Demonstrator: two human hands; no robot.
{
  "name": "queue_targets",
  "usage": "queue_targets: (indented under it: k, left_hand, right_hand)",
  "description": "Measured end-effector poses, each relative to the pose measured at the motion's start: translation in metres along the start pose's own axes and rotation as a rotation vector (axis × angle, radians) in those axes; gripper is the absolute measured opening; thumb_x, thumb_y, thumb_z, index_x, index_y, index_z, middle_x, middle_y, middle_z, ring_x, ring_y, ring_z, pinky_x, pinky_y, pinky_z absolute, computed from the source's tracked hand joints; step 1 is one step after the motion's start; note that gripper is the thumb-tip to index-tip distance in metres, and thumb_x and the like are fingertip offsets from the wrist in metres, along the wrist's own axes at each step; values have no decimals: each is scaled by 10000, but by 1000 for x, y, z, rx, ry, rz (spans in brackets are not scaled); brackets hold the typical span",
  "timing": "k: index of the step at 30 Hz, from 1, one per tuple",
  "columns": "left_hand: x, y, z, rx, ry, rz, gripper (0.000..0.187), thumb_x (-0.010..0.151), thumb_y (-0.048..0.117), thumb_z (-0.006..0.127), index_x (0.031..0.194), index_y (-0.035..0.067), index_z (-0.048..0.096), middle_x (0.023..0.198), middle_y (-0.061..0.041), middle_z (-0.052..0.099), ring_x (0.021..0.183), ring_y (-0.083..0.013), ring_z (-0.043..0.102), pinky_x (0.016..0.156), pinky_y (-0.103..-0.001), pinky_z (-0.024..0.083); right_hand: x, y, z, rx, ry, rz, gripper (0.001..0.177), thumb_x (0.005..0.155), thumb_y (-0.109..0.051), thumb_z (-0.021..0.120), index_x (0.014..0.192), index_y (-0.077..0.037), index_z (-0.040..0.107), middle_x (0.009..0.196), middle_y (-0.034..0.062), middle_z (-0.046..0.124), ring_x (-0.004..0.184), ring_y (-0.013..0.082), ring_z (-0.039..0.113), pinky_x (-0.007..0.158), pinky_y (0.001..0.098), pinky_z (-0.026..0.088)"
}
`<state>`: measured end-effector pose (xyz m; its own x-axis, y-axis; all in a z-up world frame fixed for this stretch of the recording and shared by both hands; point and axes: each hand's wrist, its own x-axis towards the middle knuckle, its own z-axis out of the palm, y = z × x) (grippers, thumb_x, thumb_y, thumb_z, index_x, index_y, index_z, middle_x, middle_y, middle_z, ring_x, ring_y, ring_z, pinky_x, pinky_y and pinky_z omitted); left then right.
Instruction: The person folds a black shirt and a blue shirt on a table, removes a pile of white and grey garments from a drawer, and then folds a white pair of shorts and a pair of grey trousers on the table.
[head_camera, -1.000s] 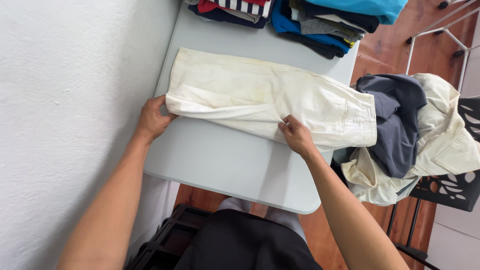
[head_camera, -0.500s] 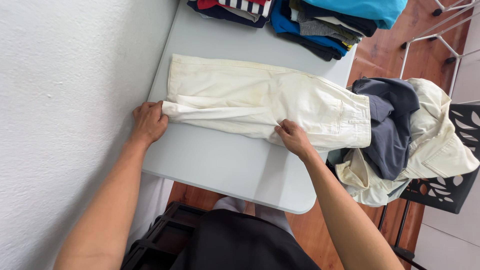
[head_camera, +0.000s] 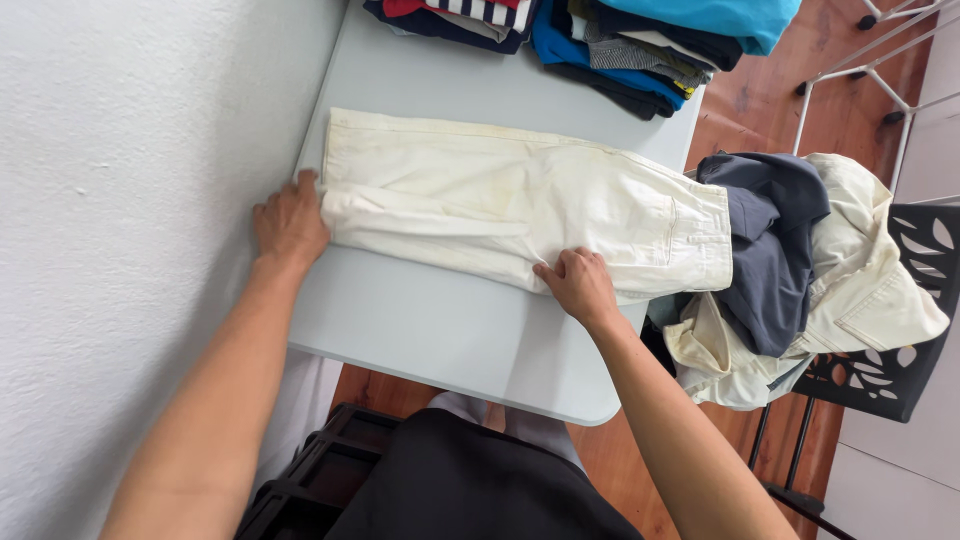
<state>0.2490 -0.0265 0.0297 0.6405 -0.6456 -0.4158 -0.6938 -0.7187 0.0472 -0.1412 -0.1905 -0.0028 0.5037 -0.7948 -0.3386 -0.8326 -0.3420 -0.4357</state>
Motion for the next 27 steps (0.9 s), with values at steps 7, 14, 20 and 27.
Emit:
queue_targets:
  k: [7, 14, 20, 27]
  left_hand:
    - [-44, 69, 28, -215, 775, 707, 299, 1006, 36, 568, 1292, 112, 613, 1340, -137, 569, 1316, -307, 548, 1146, -497, 426]
    - [-104, 188, 74, 68, 142, 737, 596, 990, 596, 349, 1558, 429, 283, 1673, -96, 88, 1522, -366, 41, 1142, -749, 40]
    - [-101, 208, 76, 63, -92, 516, 651, 974, 695, 223, 1588, 484, 165, 1713, -58, -27, 1557, -351, -85, 1158, -753, -2]
    - [-96, 217, 87, -74, -5, 415, 660, 995, 690, 186, 1606, 443, 159, 1714, -45, -17, 1556, -323, -93, 1163, -757, -21]
  right_hand:
    - [-7, 16, -46, 289, -41, 16, 393, 889, -380, 708, 1106, -56, 654, 898, 106, 703, 889, 284, 702, 825, 402, 557]
    - [13, 150, -94, -171, 717, -45, 418, 958, -209, 773, 1274, 15, 617, 1235, 207, 628, 1194, 395, 593, 1036, 514, 469]
    - [11, 201, -97, 1215, 11, 686, 628, 860, -394, 733, 1362, -54, 571, 1350, 170, 606, 1198, 327, 605, 973, 521, 497]
    - [4, 176, -138, 1463, -46, 487, 523, 890, -141, 698, 1356, 39, 545, 1261, 180, 671, 1096, 289, 694, 930, 440, 583]
